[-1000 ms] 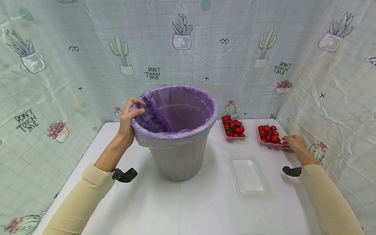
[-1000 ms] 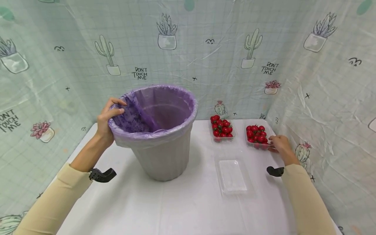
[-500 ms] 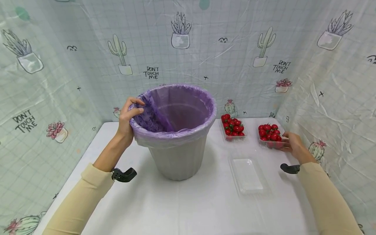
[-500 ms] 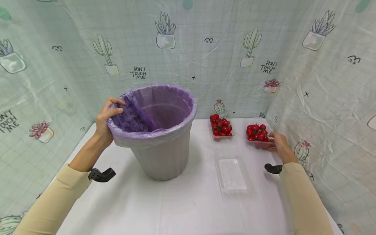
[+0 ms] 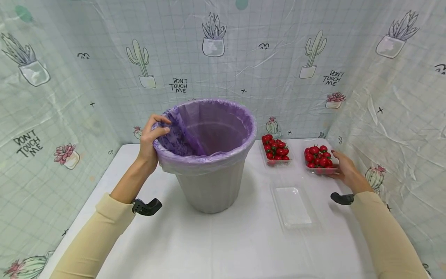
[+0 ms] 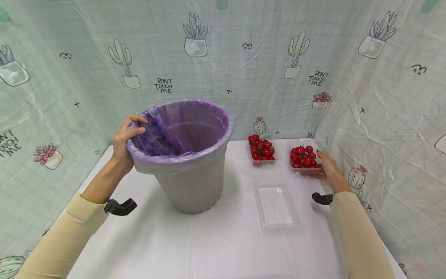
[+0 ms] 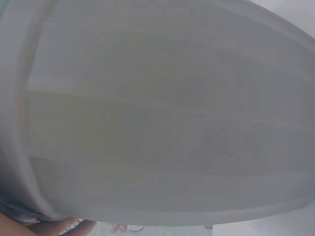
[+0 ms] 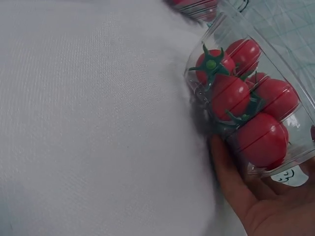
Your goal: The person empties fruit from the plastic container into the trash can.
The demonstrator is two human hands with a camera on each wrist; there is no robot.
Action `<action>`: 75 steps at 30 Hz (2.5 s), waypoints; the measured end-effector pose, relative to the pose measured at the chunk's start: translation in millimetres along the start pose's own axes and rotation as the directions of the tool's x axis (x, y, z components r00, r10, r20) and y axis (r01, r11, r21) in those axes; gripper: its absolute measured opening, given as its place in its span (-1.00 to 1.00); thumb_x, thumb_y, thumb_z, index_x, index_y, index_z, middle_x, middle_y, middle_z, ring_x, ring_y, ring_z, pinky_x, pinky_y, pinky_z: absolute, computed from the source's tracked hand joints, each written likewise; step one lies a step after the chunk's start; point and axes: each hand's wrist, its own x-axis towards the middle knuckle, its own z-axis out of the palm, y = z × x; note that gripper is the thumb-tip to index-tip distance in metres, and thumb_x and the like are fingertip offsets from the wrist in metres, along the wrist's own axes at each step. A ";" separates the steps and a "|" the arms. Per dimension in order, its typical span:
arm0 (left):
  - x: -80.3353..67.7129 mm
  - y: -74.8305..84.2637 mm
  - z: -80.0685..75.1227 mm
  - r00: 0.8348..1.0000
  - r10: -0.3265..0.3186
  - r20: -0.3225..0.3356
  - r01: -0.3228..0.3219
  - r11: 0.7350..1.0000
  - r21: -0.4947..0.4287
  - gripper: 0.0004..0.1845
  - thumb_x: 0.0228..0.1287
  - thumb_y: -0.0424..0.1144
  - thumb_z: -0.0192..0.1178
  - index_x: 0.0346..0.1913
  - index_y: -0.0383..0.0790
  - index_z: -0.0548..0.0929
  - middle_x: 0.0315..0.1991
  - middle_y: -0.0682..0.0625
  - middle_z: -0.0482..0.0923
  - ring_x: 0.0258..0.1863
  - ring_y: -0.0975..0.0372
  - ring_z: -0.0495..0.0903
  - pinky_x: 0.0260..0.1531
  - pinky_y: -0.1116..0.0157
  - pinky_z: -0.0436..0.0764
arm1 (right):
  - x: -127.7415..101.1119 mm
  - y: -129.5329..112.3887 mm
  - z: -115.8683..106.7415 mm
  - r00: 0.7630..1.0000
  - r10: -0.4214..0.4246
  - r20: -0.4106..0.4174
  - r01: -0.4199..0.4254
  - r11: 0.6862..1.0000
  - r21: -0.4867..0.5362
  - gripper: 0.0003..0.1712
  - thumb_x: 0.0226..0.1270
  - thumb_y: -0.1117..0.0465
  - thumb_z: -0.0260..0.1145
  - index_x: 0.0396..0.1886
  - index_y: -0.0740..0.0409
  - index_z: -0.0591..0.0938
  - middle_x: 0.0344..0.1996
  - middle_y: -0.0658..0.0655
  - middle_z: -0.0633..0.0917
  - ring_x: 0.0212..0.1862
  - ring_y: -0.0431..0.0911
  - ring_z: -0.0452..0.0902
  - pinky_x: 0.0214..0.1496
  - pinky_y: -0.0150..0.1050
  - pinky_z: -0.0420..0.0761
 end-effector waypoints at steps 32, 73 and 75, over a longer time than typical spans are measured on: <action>0.4 -2.8 -1.0 1.000 0.001 -0.001 -0.001 1.000 0.002 -0.79 0.21 -0.33 0.00 -0.17 -0.03 0.57 -0.05 0.05 0.44 -0.03 0.12 0.41 -0.05 0.27 0.41 | -25.9 -70.1 29.4 0.988 -0.085 0.125 0.068 0.988 0.135 -0.15 0.61 -0.31 -0.17 0.59 -0.52 -0.45 0.64 0.17 -0.57 0.45 0.15 0.22 0.20 -0.01 0.67; 0.6 -3.9 0.4 1.000 0.016 -0.014 -0.017 1.000 -0.020 -0.78 0.19 -0.33 0.00 -0.20 0.01 0.59 -0.05 0.05 0.45 0.01 0.12 0.39 0.00 0.28 0.35 | -95.8 -179.5 115.0 0.950 -0.266 0.162 0.248 0.961 0.125 -0.27 0.62 -0.26 -0.11 0.65 -0.56 -0.15 0.70 0.10 -0.29 0.53 0.09 0.11 -0.01 -0.25 0.73; 0.6 -4.1 0.6 1.000 0.018 -0.016 -0.019 0.999 -0.027 -0.78 0.19 -0.33 0.00 -0.20 0.01 0.58 -0.06 0.05 0.45 0.01 0.12 0.38 -0.01 0.28 0.36 | -97.7 -183.6 118.7 0.945 -0.280 0.168 0.260 0.957 0.130 -0.26 0.62 -0.24 -0.09 0.65 -0.55 -0.13 0.71 0.06 -0.28 0.62 0.16 -0.02 0.13 -0.14 0.69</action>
